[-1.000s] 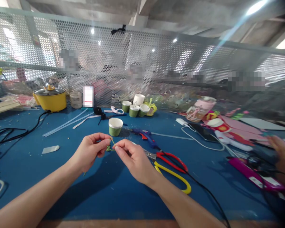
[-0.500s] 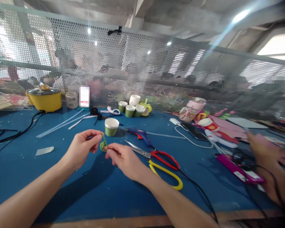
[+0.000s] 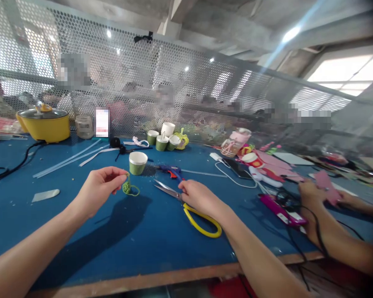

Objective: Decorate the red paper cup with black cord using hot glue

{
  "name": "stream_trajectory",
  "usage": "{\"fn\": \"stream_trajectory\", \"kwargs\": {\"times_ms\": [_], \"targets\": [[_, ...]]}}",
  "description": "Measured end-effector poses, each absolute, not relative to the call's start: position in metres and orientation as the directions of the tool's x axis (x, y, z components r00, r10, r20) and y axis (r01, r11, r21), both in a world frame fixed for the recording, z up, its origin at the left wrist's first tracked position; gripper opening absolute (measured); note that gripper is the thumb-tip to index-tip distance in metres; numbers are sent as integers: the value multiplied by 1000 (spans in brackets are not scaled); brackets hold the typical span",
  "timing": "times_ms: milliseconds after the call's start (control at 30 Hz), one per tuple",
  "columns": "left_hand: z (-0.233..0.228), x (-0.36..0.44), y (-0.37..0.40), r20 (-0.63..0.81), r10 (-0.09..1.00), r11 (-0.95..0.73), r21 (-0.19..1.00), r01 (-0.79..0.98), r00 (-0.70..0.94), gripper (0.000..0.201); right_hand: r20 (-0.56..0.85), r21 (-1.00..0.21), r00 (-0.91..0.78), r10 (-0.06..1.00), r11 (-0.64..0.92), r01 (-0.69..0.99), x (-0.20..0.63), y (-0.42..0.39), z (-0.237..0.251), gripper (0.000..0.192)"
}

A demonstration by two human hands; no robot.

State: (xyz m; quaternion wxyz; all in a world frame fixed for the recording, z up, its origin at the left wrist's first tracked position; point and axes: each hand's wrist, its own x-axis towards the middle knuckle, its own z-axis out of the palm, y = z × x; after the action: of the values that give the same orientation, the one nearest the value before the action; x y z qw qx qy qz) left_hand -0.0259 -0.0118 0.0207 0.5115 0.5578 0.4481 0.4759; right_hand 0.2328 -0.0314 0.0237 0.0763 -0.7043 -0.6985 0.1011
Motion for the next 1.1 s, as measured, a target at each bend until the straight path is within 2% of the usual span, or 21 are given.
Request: {"fn": "stream_trajectory", "kwargs": {"times_ms": [133,200,400,567,800,1100], "targets": [[21,-25,-12,67,989,-72,997,32,135,21,-108,-144,-2,994,-14,989,241,-62,17,44],[20,-25,-12,63,988,-69,997,40,141,21,-109,-98,4,994,-15,995,248,-67,14,48],[14,-26,-10,57,986,-65,997,48,159,23,-26,-46,97,995,-98,994,274,-49,6,29],[11,-25,-8,64,983,-74,996,54,170,24,-7,-16,125,992,-125,992,272,-10,3,42],[11,-26,-8,36,987,-51,994,96,157,25,29,56,187,982,-188,981,258,29,-14,27],[11,-26,-8,40,985,-54,995,83,169,26,72,59,218,973,-222,973,272,31,0,32]]}}
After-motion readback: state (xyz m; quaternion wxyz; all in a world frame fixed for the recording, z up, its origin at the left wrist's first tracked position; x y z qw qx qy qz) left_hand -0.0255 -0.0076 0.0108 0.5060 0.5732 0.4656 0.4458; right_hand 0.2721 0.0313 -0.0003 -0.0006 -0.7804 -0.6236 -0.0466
